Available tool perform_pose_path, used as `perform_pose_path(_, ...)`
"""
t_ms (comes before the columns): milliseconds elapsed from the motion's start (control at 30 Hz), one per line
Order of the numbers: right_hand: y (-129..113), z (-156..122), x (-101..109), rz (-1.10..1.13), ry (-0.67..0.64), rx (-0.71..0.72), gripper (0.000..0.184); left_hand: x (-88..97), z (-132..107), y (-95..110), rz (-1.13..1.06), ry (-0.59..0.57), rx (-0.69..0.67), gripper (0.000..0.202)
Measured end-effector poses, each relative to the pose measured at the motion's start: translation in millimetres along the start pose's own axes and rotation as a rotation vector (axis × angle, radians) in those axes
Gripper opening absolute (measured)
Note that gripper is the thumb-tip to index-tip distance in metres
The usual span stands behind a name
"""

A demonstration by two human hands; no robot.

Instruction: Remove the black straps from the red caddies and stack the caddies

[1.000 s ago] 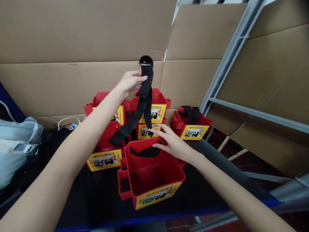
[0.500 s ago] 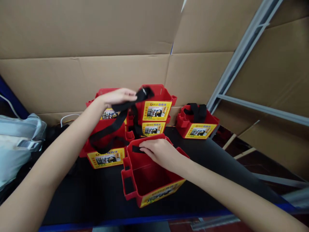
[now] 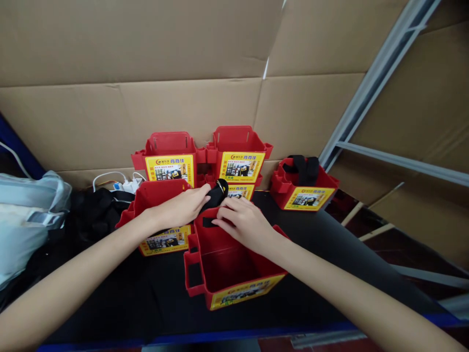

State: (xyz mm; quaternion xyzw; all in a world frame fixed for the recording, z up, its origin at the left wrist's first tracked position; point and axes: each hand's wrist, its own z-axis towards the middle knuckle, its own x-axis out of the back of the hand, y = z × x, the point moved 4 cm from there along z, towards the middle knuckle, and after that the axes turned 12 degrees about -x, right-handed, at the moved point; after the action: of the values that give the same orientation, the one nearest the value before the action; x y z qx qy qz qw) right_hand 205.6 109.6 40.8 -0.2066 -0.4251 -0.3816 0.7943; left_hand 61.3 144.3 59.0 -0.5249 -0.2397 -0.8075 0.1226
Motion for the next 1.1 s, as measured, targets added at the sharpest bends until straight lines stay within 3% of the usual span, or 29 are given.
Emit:
perform_pose_path(233,0.1,0.1,1.3,0.044,0.022,0.016,0.020,-8.8,2.4,-9.5,0.056,0.219,0.053,0.015)
perform_pose_path(567,2.3,-0.9,0.9,0.121,0.006,0.064,0.016,29.9,17.0,-42.2,0.338,0.300,0.104,0.017)
perform_pose_path(633,2.0,-0.4,-0.9,0.116,-0.005,0.078,0.013,42.5,28.4,-41.2,0.342,0.379,0.074,0.018)
perform_pose_path(767,-1.4,1.5,0.8,0.084,-0.044,0.054,0.013,77.4,61.0,-26.5,0.199,0.654,-0.105,0.026)
perform_pose_path(833,0.3,2.0,7.7,0.144,-0.083,0.054,0.016,94.3,78.1,-13.5,0.116,0.728,-0.191,0.028)
perform_pose_path(933,20.3,4.6,23.8,0.362,-0.120,0.006,0.022,109.7,95.4,8.0,-0.058,0.747,-0.208,0.025)
perform_pose_path(1033,64.7,10.5,28.6,0.504,-0.167,-0.288,0.030,106.0,98.5,28.4,-0.262,0.702,-0.153,0.022)
perform_pose_path(1100,89.6,12.7,17.3,0.600,-0.352,-0.471,0.032,95.2,96.0,40.4,-0.357,0.651,-0.144,0.021)
